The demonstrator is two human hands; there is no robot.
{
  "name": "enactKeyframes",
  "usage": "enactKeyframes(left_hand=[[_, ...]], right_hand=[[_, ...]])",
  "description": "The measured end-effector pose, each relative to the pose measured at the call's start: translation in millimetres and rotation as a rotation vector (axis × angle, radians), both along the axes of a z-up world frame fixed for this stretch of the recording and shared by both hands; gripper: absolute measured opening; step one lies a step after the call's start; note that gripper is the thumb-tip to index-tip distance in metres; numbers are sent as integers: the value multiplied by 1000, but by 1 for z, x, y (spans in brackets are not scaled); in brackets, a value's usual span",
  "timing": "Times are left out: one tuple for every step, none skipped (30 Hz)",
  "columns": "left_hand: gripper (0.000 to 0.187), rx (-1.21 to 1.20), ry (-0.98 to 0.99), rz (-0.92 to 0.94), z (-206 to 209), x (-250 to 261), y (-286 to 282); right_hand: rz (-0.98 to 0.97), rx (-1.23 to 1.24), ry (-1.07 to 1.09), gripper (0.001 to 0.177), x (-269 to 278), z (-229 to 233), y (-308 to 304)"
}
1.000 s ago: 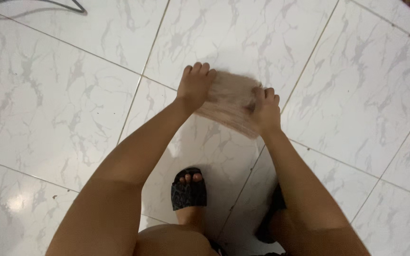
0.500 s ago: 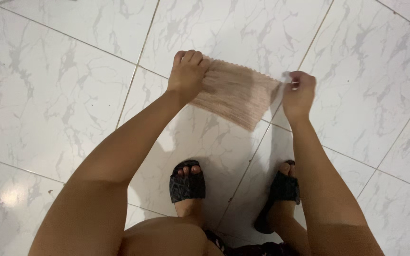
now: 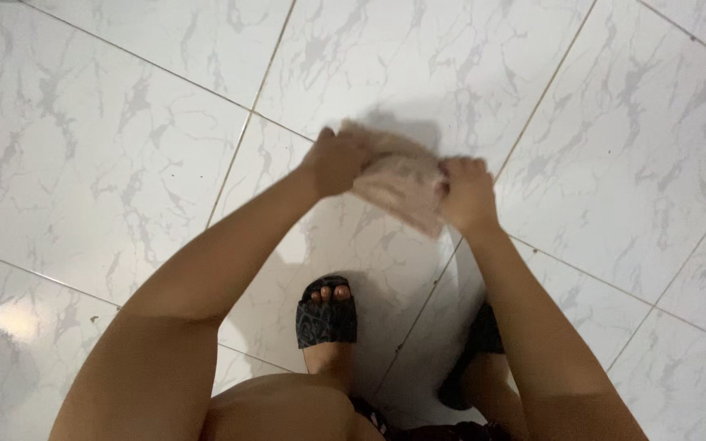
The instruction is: The person kneels on a tiled floor and wipes the surface with a cloth. They move a power cord and a small appliance to clean underneath, then rinse the cloth in a bucket of soapy water and continue wiping the floor.
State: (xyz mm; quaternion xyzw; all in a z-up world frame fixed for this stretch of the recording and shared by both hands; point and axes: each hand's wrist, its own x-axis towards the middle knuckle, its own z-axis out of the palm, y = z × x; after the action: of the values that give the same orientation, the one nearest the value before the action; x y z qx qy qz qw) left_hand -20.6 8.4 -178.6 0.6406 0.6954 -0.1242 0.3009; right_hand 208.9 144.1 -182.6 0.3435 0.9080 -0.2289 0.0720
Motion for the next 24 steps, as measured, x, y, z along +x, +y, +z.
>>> enactKeyframes(left_hand=[[45, -28, -11, 2, 2, 2, -1], [49, -57, -22, 4, 5, 3, -2], [53, -87, -34, 8, 10, 5, -3], [54, -169, -115, 62, 15, 4, -4], [56, -251, -196, 116, 21, 1, -6], [58, -333, -279, 169, 28, -2, -7], [63, -403, -299, 184, 35, -6, -5], [69, -472, -320, 199, 42, -13, -1], [74, -543, -339, 210, 49, -18, 0], [64, -551, -359, 193, 57, -23, -1], [55, -559, -377, 174, 65, -32, -2], [46, -566, -395, 155, 73, -37, -2], [44, -530, -438, 172, 80, -42, 0], [41, -494, -480, 188, 87, -51, 6], [39, -456, -522, 205, 94, -60, 12], [32, -274, -457, 267, 99, -66, 19], [28, -91, -392, 326, 103, -71, 26], [29, 94, -386, 396, 107, -77, 31], [32, 281, -378, 460, 109, -82, 37], [29, 468, -283, 399, 108, -82, 46], [27, 652, -188, 336, 105, -81, 53], [25, 726, -175, 356, 101, -78, 57], [23, 801, -160, 374, 95, -74, 60], [22, 876, -146, 391, 87, -72, 62]], right_hand=[[27, -37, 25, 34, -1, 1, -4], [54, -75, 49, 33, -2, 3, -8], [83, -114, 72, 32, -3, 6, -12], [58, -184, -37, 26, -5, 10, -15], [34, -256, -147, 21, -6, 14, -17], [10, -326, -258, 17, -8, 19, -18], [28, -348, -224, 17, -9, 25, -18], [45, -371, -191, 18, -9, 32, -17], [60, -394, -156, 19, -10, 39, -15], [121, -389, -87, 21, -10, 46, -11], [181, -383, -18, 23, -9, 54, -5], [241, -376, 52, 26, -8, 63, 1], [201, -454, 56, 23, -7, 71, 9], [161, -531, 60, 21, -6, 80, 17], [122, -607, 64, 20, -6, 88, 26], [0, -636, 8, 16, -8, 95, 38], [-121, -663, -50, 13, -10, 102, 49], [-146, -571, 0, 16, -11, 108, 58], [-173, -478, 50, 21, -11, 112, 68], [-182, -393, 151, 20, -12, 114, 76], [-191, -309, 249, 20, -11, 113, 84], [-198, -225, 346, 21, -11, 110, 90], [-207, -202, 397, 21, -10, 104, 94], [-216, -180, 447, 21, -10, 94, 96]])
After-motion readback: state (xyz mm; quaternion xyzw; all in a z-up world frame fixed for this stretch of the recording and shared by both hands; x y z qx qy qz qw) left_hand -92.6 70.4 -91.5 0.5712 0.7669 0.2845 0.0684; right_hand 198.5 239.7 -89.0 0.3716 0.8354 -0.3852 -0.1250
